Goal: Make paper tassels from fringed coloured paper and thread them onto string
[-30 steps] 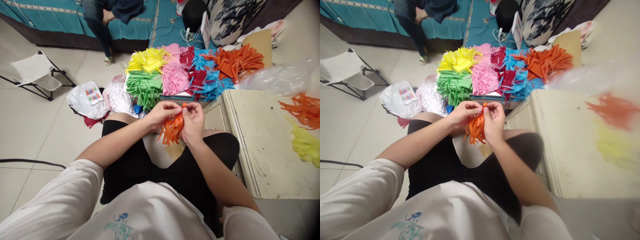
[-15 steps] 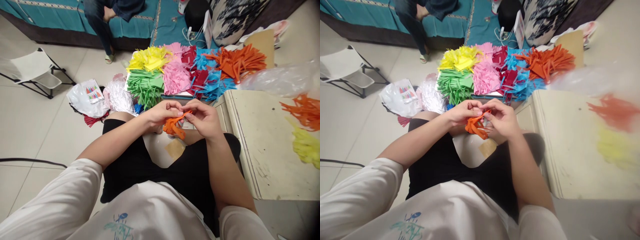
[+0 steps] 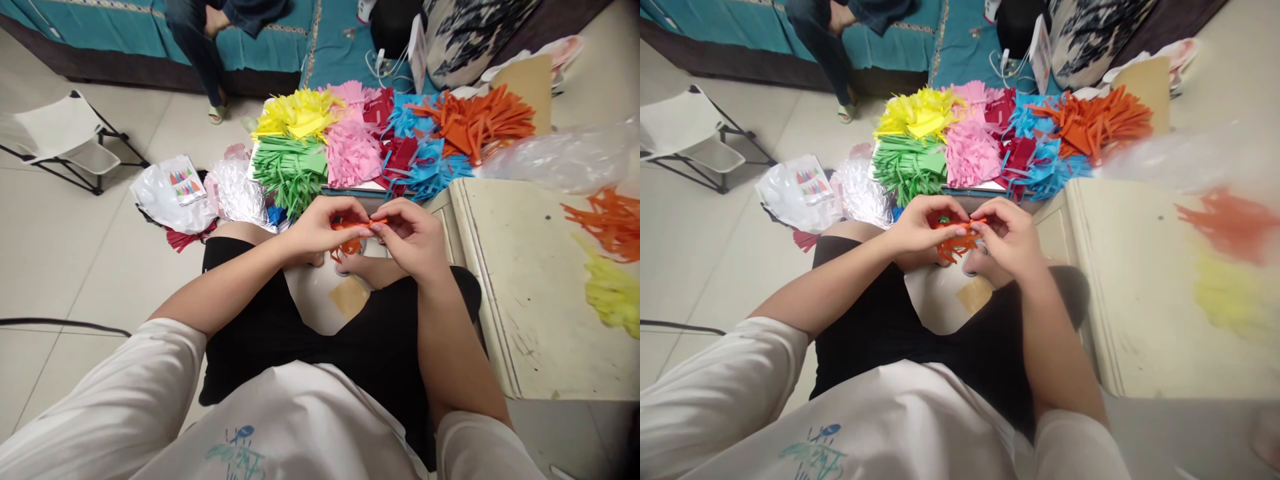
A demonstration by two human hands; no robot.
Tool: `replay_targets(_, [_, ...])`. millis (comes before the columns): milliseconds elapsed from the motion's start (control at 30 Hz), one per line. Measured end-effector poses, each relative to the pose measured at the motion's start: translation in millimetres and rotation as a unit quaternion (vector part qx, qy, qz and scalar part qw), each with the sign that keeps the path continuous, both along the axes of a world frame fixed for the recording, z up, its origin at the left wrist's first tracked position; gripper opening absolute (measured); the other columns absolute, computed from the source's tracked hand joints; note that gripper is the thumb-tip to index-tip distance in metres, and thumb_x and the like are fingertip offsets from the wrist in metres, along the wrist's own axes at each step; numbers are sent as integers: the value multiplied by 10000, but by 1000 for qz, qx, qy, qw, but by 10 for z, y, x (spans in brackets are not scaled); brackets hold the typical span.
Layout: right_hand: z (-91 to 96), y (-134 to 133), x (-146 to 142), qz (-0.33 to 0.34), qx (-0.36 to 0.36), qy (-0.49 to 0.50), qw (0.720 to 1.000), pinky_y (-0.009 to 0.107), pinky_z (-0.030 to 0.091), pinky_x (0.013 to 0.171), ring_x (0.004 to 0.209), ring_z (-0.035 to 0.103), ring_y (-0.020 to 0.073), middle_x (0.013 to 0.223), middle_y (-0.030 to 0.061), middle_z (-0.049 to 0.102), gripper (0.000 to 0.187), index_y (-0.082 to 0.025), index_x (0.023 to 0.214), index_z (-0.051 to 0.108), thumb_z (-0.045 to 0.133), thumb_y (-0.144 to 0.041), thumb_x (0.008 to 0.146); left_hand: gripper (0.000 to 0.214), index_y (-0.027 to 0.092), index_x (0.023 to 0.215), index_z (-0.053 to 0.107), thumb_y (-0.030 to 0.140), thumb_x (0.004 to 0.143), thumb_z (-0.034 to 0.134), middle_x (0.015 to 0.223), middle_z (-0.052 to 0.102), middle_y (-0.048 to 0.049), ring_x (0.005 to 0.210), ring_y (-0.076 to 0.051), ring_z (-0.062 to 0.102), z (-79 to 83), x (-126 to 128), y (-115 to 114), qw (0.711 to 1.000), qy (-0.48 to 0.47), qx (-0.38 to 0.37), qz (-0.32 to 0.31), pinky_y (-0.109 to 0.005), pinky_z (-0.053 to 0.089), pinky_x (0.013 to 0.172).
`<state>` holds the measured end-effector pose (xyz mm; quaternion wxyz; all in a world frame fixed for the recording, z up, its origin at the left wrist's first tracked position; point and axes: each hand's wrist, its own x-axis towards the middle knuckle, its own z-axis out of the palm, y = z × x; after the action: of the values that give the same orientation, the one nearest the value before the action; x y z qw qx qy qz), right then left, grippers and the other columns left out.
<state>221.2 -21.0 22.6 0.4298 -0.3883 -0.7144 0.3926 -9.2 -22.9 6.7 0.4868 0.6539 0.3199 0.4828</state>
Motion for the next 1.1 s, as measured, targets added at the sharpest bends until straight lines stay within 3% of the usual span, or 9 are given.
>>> replay_targets(200, [-13, -17, -22, -31, 79, 0, 996, 422, 614, 803, 941, 740, 263, 1024, 82, 779, 133, -284, 977, 838, 875, -409, 1003, 234, 229, 1023, 836, 453, 981, 892, 1058, 850, -113, 994, -248, 765, -7, -23, -65, 979, 119, 154, 59, -382, 521, 1034])
replay_targets(333, [-39, 12, -35, -37, 136, 1, 990, 422, 628, 797, 919, 748, 257, 969, 73, 784, 164, -275, 929, 821, 867, -410, 1010, 166, 221, 1008, 810, 378, 1059, 791, 1030, 859, -97, 972, -225, 785, -95, -13, -27, 965, 113, 221, 81, -386, 533, 1000])
replay_targets(433, [-44, 31, -55, -41, 181, 13, 982, 401, 640, 743, 862, 754, 240, 935, 66, 793, 184, -262, 899, 813, 868, -401, 1007, 209, 206, 1009, 802, 410, 1055, 812, 1012, 862, -88, 926, -196, 793, -161, 19, 16, 971, 50, 219, 80, -349, 574, 901])
replay_targets(533, [-29, 26, -84, -54, 195, 15, 979, 396, 670, 740, 866, 769, 237, 935, 65, 803, 188, -261, 880, 808, 863, -388, 1008, 268, 189, 957, 793, 437, 1031, 862, 985, 860, -87, 897, -176, 809, -191, 78, 29, 983, -36, 168, 62, -316, 605, 854])
replay_targets(700, [-25, -17, -131, -61, 157, 45, 985, 378, 690, 674, 791, 757, 220, 935, 69, 787, 249, -259, 876, 789, 869, -450, 1014, 345, 172, 868, 763, 462, 1001, 892, 979, 855, -96, 899, -166, 810, -177, 143, 1, 989, -101, 89, 57, -304, 625, 855])
replay_targets(867, [-61, -64, -157, -46, 95, 71, 992, 368, 710, 736, 741, 764, 186, 961, 47, 759, 223, -249, 942, 768, 892, -424, 1007, 407, 165, 799, 699, 470, 960, 914, 939, 835, -86, 861, -150, 778, -160, 151, -14, 991, -94, 61, 68, -282, 603, 814])
replay_targets(1000, [-69, -62, -159, -64, 49, 61, 995, 359, 726, 795, 797, 797, 198, 983, 48, 785, 280, -258, 1029, 762, 916, -485, 976, 336, 167, 824, 706, 397, 935, 925, 909, 819, -66, 835, -143, 756, -140, 141, -27, 992, -63, 68, 86, -271, 587, 802])
replay_targets(1100, [-55, -12, -132, -39, -22, 62, 997, 326, 703, 715, 733, 784, 182, 910, 36, 788, 438, -252, 1042, 767, 936, -638, 924, 213, 170, 923, 781, 329, 919, 923, 926, 832, -56, 850, -151, 762, -129, 119, -34, 991, -32, 74, 105, -271, 586, 812])
